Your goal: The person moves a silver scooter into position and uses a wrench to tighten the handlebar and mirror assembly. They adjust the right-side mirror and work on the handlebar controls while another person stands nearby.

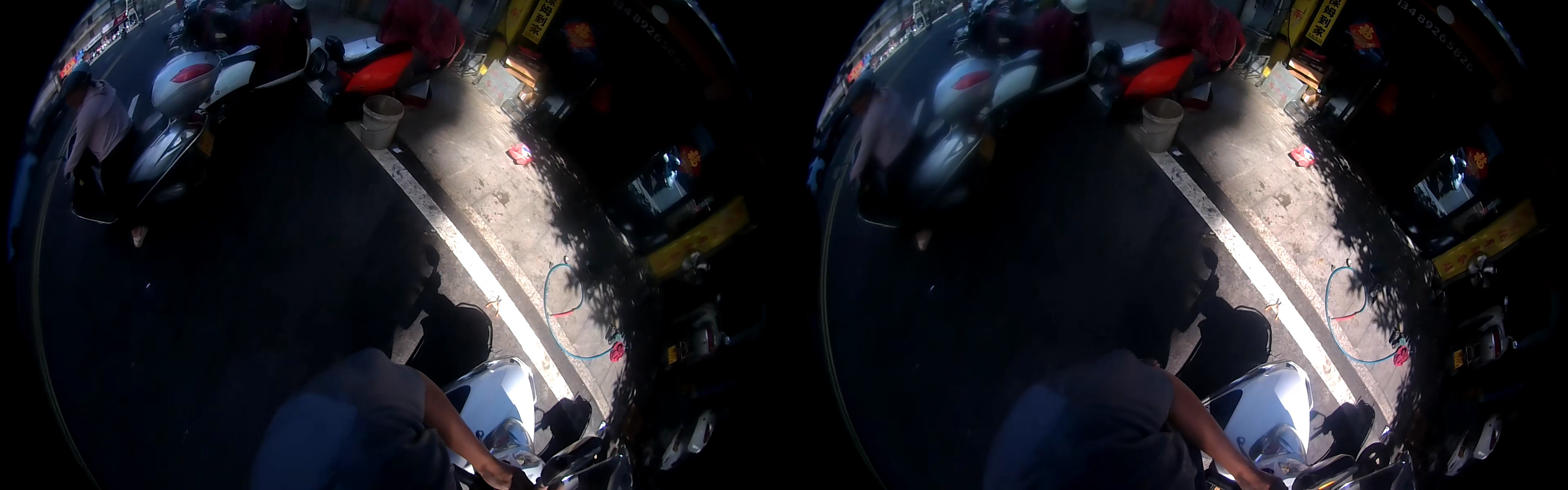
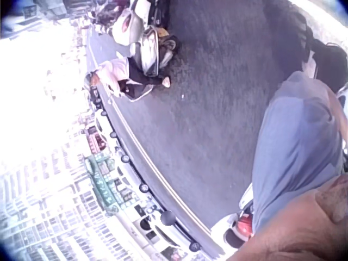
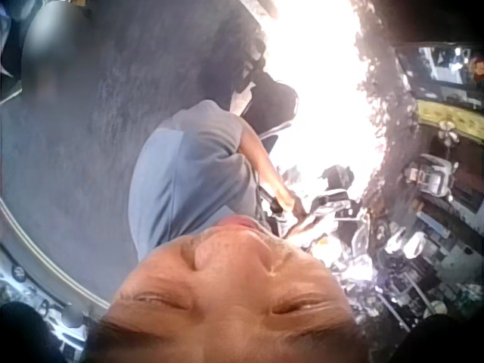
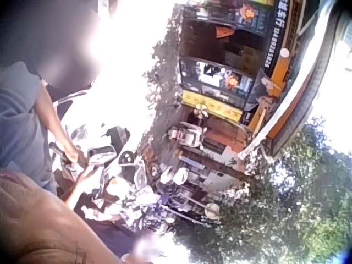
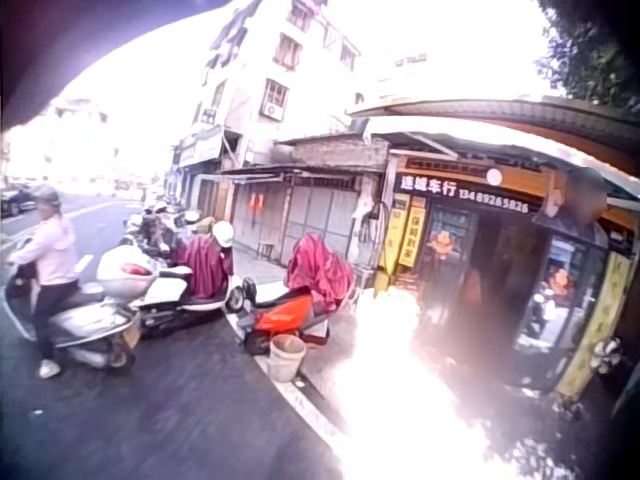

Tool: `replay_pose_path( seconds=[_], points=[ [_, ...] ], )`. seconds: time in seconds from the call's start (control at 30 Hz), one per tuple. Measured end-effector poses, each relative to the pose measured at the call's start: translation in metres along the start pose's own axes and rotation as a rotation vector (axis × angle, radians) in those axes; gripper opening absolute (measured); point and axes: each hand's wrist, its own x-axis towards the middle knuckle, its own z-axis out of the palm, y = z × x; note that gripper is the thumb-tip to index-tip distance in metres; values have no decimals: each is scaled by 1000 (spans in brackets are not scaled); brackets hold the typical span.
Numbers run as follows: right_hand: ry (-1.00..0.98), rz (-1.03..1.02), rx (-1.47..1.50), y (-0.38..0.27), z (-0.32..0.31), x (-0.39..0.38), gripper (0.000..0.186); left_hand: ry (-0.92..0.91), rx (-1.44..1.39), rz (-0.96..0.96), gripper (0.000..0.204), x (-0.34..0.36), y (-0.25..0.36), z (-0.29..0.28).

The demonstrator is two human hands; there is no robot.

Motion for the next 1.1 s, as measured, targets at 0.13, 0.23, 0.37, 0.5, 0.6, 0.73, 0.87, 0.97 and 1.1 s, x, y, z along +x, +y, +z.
replay_pose_path(
  seconds=[0.13,0.23,0.37,0.5,0.6,0.73,0.87,0.97,1.1],
  points=[
    [-47,64,295,11,11,4,34,52,-18,3,46,0,-5,1],
    [-214,215,602,42,15,4,24,100,-26,7,48,1,-10,12],
    [-436,349,1049,75,48,17,14,255,-10,42,50,-5,-16,23],
    [-580,409,1472,47,33,39,26,453,-39,134,63,3,-51,31],
    [-529,516,1943,42,51,46,26,530,-38,186,63,8,-48,52],
    [-486,504,1896,54,75,67,32,597,21,237,65,12,-44,65],
    [-172,480,1675,48,78,73,43,586,-35,159,64,32,-62,39],
    [160,539,1553,97,103,85,59,346,-199,19,66,44,-57,20],
    [165,612,1637,129,77,65,40,179,-129,-118,73,53,-42,8]
  ],
)
